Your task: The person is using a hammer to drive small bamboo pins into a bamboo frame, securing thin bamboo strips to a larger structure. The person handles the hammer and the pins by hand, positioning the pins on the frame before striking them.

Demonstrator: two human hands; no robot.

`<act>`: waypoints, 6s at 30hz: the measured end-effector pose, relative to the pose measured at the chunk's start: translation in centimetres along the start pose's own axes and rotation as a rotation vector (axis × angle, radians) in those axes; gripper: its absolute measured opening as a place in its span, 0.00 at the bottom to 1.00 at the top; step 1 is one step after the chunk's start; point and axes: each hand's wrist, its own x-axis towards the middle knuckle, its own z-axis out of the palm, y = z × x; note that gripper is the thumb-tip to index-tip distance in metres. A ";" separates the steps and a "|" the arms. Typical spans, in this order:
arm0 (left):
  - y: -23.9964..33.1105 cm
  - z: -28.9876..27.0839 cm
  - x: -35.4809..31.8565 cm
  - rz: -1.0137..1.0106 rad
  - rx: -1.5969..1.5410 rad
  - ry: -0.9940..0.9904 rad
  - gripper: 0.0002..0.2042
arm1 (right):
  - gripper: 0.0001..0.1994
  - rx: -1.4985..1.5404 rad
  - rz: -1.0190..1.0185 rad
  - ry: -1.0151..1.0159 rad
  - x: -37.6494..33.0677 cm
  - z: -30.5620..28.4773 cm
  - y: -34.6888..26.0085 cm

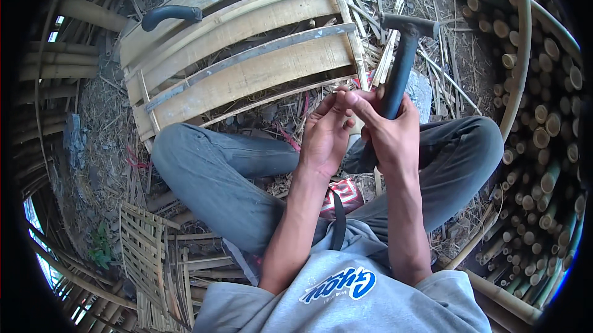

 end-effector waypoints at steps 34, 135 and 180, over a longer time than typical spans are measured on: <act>3.9 2.1 -4.2 0.538 2.411 0.067 0.32 | 0.15 -0.333 -0.068 -0.115 3.6 -4.2 -3.2; 7.9 4.5 15.5 0.944 1.887 -0.130 0.05 | 0.30 -0.412 -0.206 0.202 14.9 -0.2 0.5; 8.5 4.9 15.0 0.885 1.806 -0.071 0.04 | 0.20 -0.165 -0.104 -0.021 4.8 -1.3 2.8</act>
